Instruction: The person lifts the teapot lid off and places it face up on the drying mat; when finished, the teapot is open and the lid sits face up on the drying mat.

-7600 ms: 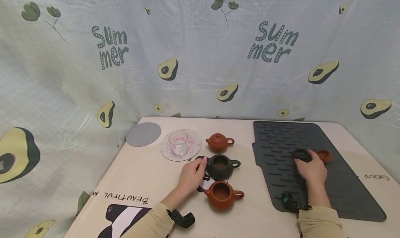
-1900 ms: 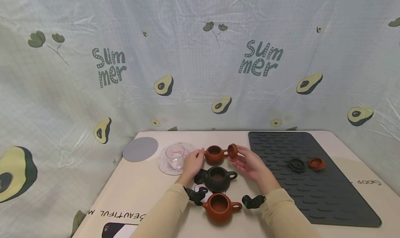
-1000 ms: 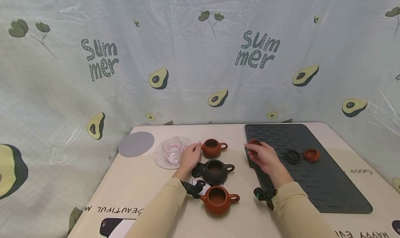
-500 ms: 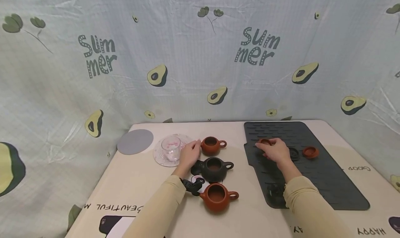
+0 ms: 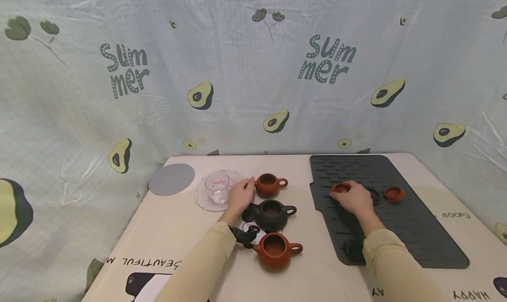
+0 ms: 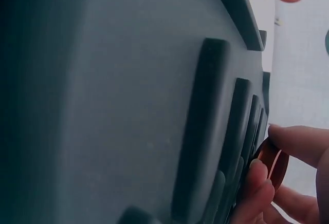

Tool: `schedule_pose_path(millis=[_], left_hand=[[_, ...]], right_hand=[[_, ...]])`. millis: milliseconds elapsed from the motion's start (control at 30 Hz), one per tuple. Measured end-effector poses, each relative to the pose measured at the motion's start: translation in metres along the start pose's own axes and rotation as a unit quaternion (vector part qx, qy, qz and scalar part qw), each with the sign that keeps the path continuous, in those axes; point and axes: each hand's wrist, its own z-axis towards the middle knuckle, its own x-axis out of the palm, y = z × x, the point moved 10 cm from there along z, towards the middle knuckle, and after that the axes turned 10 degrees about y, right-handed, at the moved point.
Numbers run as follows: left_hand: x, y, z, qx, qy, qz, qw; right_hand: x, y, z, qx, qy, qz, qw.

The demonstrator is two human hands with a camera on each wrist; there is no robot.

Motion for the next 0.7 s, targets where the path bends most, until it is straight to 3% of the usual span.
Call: schedule_pose_path(millis=[200, 700], left_hand=[[0.0041, 0.0036, 0.0008, -0.006, 0.002, -0.001, 1.0], [0.0055, 0.0019, -0.0013, -0.012, -0.002, 0.02, 0.9997]], right_hand=[[0.0013, 0.0031, -0.0014, -0.008, -0.011, -0.035, 0.999], [0.0045, 0.0075, -0.0045, -0.023, -0.029, -0.055, 0.998]])
